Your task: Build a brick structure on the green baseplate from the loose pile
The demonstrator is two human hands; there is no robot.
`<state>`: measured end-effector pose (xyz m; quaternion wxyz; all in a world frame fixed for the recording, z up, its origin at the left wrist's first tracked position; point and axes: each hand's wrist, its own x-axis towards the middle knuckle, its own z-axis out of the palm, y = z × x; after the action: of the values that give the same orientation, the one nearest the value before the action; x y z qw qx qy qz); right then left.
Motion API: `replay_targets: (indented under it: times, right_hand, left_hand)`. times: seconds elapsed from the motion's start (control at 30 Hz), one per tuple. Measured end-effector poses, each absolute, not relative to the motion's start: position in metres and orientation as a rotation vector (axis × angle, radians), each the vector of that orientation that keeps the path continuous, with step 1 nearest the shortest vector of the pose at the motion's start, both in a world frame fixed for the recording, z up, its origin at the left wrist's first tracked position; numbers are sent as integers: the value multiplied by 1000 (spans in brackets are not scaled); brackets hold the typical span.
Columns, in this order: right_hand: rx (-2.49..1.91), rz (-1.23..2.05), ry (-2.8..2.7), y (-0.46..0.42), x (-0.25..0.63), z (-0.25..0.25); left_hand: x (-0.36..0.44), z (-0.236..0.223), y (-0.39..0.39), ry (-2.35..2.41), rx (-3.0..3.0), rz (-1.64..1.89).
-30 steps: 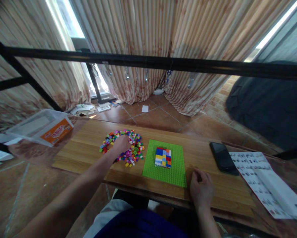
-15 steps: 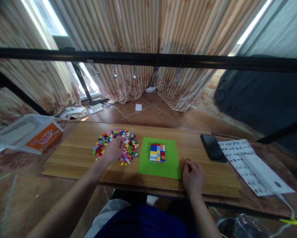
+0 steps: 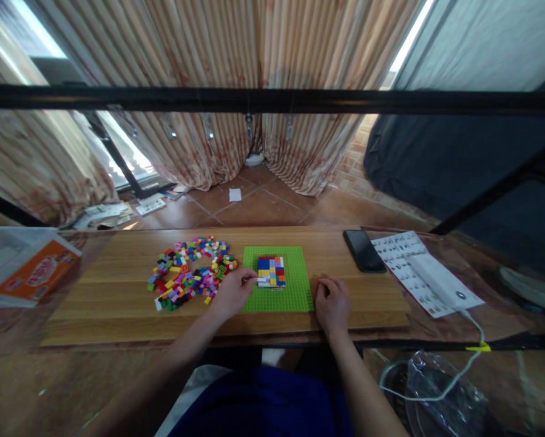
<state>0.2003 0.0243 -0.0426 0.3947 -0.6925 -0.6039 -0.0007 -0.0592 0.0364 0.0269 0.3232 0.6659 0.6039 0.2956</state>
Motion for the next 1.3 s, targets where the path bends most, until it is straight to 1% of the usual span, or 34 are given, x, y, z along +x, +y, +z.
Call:
replay_targets:
  times: [0.23,0.9,1.3]
  right_hand:
    - [-1773,16,-1511,23,199,-41]
    - [-1754,34,-1535,23,200,-40]
    - [-1761,82,-1482,22,200,-37]
  left_hand:
    - [-49,18,35,1641,1782,820]
    - [-49,16,37,1593,1846,823]
    - [-46,10,43,1603,1626,909]
